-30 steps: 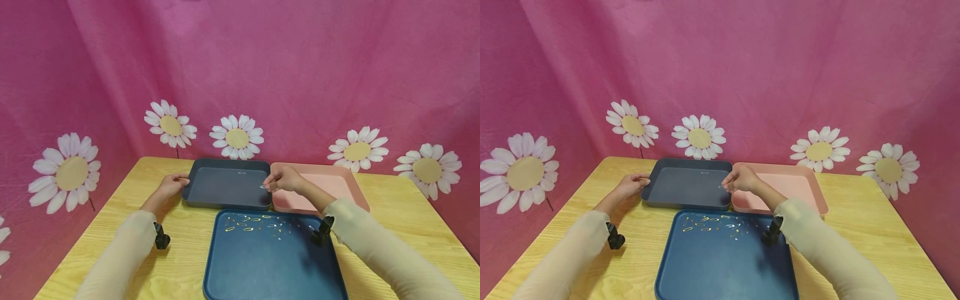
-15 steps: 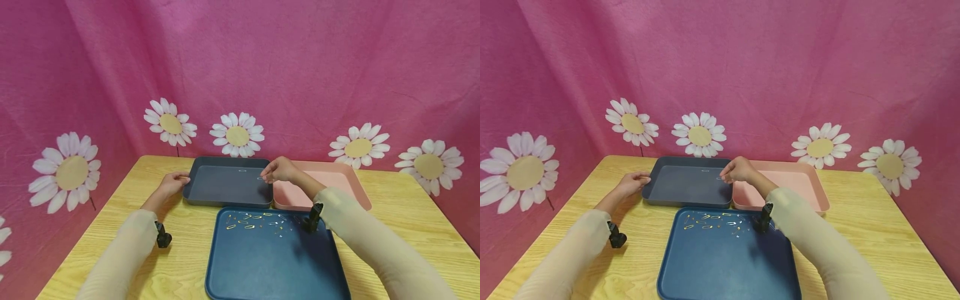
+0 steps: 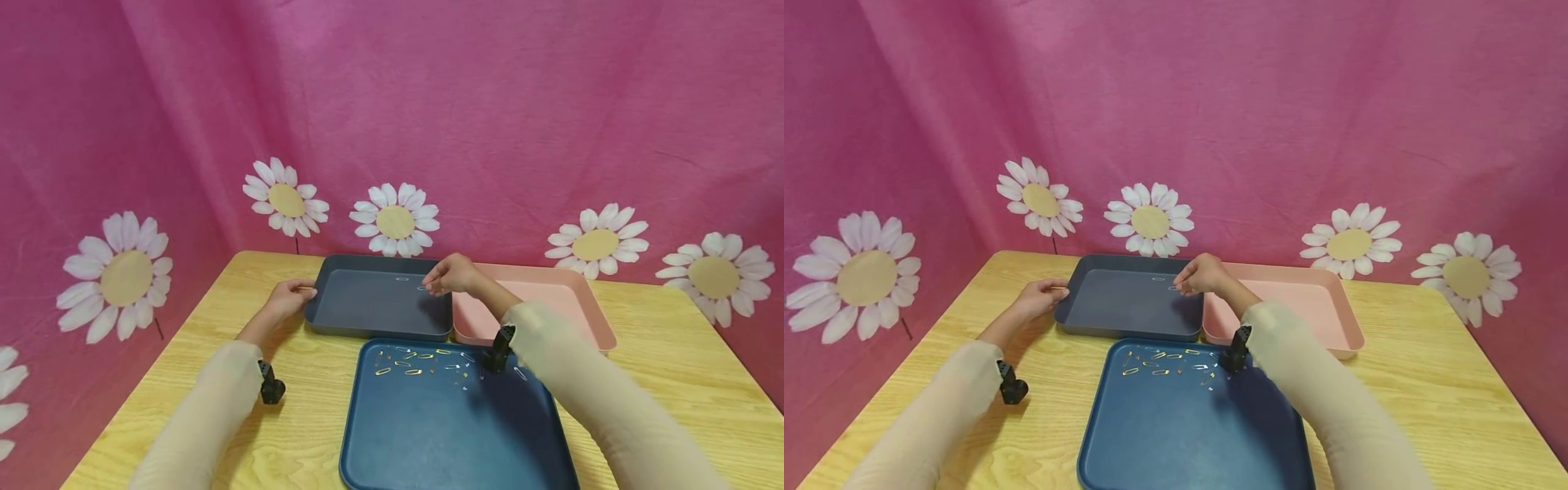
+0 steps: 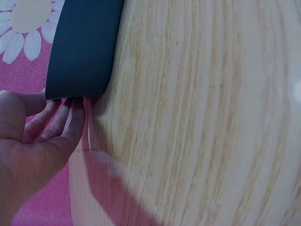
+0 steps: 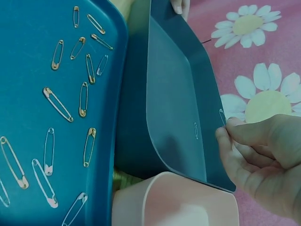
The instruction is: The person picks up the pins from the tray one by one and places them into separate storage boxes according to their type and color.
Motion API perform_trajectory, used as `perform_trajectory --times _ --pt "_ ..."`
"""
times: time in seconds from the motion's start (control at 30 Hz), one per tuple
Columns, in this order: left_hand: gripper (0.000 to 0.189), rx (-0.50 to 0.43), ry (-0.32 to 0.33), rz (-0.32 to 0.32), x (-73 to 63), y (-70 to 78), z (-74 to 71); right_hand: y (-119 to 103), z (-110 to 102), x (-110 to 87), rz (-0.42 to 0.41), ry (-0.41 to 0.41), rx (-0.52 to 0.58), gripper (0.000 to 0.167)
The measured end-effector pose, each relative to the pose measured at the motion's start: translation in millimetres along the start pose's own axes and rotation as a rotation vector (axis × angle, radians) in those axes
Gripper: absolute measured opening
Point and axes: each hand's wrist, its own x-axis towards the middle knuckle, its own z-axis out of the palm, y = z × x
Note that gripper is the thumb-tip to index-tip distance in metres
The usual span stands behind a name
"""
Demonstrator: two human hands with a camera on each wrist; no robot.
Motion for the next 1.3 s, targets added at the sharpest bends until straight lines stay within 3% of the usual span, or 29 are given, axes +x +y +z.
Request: perform_trajectory --times 0.3,0.73,1.03,1.3 --pt "0.040 0.024 0.009 0.029 4.3 -2.9 -0.8 -1.7 3.8 12.1 -0.008 0.022 0.006 0.021" --pt "0.041 0.016 0.006 0.015 4.8 1.3 -5.4 -15.5 10.4 39.0 0.060 0.029 0.045 0.021" --pt "0.041 0.002 -0.008 0.012 5.3 4.5 -2.0 -23.5 14.1 40.1 0.091 0.035 0.054 0.022" --pt "0.041 0.014 0.000 0.022 5.8 -2.6 -2.1 -18.1 16.6 41.1 0.090 0.002 0.000 0.022"
